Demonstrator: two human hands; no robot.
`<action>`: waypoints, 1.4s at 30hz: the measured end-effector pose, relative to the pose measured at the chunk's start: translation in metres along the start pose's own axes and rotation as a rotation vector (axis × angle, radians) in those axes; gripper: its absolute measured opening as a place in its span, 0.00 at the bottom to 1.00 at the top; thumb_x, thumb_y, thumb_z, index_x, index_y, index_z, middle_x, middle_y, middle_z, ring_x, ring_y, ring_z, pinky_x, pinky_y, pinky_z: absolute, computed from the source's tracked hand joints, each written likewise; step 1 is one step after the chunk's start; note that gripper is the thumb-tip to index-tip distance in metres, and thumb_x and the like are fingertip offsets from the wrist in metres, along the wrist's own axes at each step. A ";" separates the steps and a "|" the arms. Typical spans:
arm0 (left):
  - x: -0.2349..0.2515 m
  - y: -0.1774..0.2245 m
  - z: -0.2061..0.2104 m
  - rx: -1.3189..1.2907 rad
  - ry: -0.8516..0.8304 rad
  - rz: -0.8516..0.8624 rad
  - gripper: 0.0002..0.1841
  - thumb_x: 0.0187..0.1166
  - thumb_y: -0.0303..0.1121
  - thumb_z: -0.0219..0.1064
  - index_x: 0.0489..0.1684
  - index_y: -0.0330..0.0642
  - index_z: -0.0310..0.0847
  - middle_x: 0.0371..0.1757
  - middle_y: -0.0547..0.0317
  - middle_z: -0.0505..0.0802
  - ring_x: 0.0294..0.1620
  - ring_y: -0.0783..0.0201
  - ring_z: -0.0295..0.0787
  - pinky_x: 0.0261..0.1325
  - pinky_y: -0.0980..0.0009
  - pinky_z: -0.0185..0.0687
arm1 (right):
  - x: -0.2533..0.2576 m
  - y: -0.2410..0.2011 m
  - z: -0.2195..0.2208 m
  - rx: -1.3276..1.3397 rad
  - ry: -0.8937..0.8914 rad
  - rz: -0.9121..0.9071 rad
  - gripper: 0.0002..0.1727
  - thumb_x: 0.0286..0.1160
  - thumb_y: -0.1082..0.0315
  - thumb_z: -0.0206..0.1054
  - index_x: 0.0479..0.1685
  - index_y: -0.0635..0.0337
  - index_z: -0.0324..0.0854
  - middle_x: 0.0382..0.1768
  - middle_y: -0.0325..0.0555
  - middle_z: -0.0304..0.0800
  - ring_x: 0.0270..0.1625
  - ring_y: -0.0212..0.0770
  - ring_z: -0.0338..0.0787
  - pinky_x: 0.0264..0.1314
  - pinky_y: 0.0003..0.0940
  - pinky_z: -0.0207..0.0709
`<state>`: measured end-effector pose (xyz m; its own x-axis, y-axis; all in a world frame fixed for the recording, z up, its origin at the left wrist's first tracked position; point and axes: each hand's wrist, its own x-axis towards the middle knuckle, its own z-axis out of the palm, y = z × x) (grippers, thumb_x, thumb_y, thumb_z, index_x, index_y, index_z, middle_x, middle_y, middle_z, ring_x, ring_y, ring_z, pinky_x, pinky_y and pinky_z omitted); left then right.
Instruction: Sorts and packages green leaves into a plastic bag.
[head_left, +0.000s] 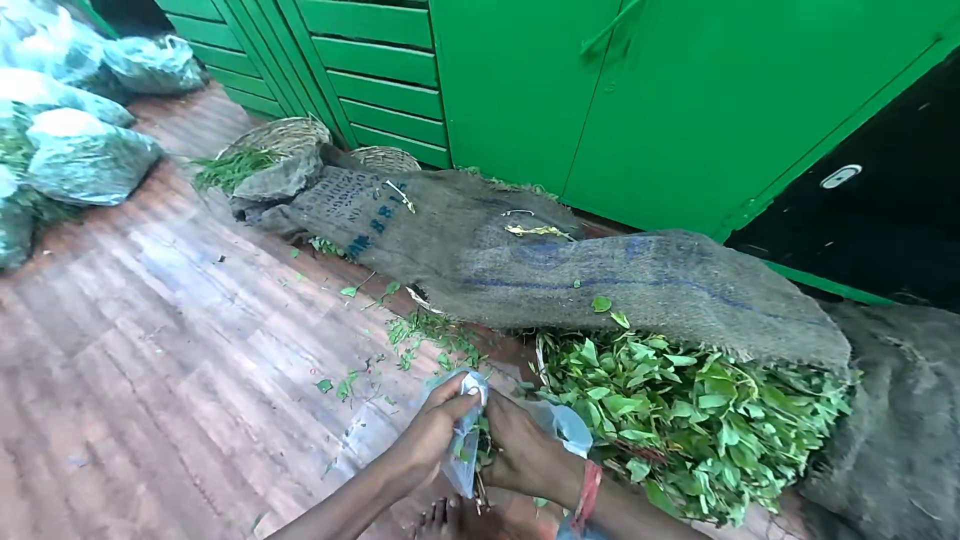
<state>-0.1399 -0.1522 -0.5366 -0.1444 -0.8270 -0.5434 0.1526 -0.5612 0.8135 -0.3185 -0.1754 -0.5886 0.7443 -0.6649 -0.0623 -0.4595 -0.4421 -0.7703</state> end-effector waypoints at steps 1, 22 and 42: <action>-0.002 0.005 0.004 -0.068 0.006 -0.013 0.12 0.92 0.33 0.50 0.62 0.43 0.77 0.38 0.58 0.88 0.26 0.71 0.81 0.25 0.76 0.76 | 0.002 0.007 0.007 0.101 0.114 -0.090 0.49 0.51 0.58 0.85 0.76 0.76 0.68 0.71 0.70 0.80 0.75 0.58 0.82 0.80 0.49 0.74; 0.004 0.051 0.003 0.068 0.130 0.077 0.14 0.94 0.30 0.50 0.51 0.31 0.81 0.33 0.49 0.92 0.26 0.60 0.90 0.34 0.67 0.91 | -0.060 0.009 -0.049 0.532 0.805 -0.003 0.15 0.71 0.69 0.76 0.57 0.59 0.88 0.50 0.40 0.96 0.52 0.36 0.95 0.59 0.38 0.91; 0.019 0.009 -0.014 0.258 0.171 -0.037 0.10 0.92 0.26 0.50 0.54 0.32 0.78 0.35 0.48 0.95 0.33 0.55 0.97 0.41 0.60 0.96 | -0.146 0.170 -0.069 1.538 1.605 0.581 0.15 0.81 0.72 0.58 0.64 0.62 0.71 0.50 0.54 0.85 0.49 0.46 0.90 0.50 0.45 0.89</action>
<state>-0.1272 -0.1737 -0.5426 0.0245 -0.8125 -0.5825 -0.1062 -0.5815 0.8066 -0.5389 -0.1945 -0.6667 -0.5004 -0.6264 -0.5977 0.7560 0.0204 -0.6543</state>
